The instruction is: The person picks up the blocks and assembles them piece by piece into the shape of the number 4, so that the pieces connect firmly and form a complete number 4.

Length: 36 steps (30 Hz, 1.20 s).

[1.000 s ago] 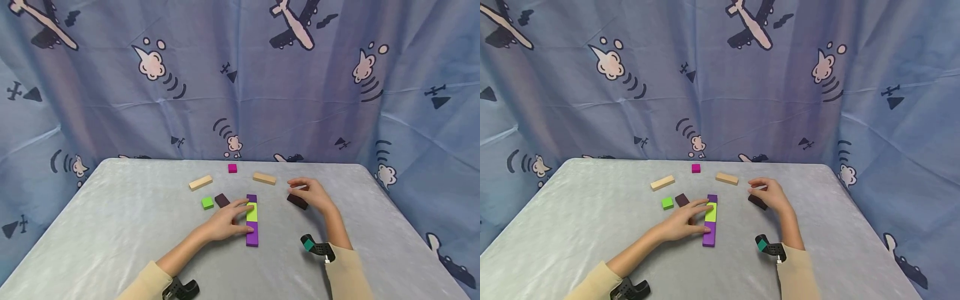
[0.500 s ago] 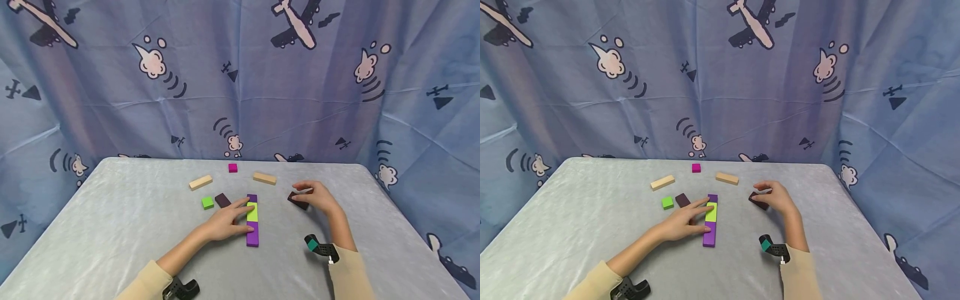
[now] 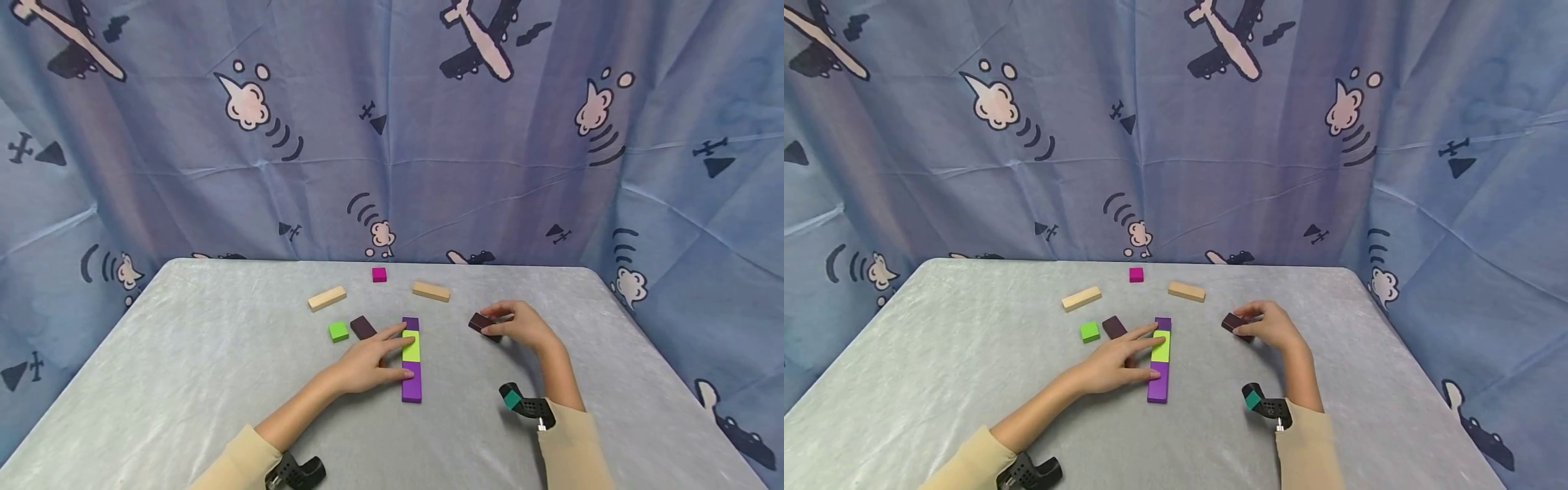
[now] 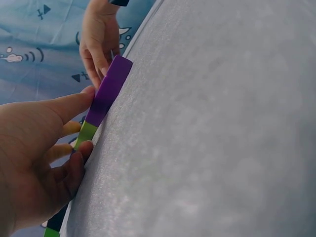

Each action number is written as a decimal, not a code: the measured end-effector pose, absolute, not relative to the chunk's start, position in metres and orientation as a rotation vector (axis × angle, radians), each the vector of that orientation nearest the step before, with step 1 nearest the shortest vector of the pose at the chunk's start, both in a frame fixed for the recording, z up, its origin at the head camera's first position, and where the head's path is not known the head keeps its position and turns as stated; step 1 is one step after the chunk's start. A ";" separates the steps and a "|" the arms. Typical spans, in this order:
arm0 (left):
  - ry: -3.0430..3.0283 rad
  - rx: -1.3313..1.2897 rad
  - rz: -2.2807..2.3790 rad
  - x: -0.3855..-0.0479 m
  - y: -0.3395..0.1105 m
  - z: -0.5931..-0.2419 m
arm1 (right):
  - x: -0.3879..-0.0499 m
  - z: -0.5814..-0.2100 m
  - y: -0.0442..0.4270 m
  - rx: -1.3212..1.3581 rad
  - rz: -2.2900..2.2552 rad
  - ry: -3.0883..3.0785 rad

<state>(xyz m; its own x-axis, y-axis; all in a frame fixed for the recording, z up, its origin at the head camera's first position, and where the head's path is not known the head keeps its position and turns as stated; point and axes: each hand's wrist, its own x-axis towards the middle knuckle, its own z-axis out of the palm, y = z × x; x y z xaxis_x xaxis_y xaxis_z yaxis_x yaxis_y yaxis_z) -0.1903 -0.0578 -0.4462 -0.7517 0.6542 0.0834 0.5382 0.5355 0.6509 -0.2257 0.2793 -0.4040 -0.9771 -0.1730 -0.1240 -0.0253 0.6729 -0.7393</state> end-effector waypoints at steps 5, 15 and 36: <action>2.597 1.012 1.018 -0.190 -0.058 -0.445 | -0.226 -0.404 0.280 -0.158 -1.192 2.712; 2.596 1.004 1.018 -0.190 -0.058 -0.445 | -0.226 -0.406 0.279 -0.159 -1.186 2.711; 2.596 1.009 1.018 -0.190 -0.058 -0.447 | -0.228 -0.406 0.268 -0.289 -1.176 2.687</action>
<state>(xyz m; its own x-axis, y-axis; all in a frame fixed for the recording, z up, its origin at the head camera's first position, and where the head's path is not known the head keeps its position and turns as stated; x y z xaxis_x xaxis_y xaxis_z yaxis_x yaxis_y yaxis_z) -0.1900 -0.0579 -0.4469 -0.7549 0.6511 0.0783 0.5307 0.5364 0.6562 -0.2282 0.2679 -0.4061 -0.9621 -0.2542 -0.0990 -0.0997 0.6655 -0.7397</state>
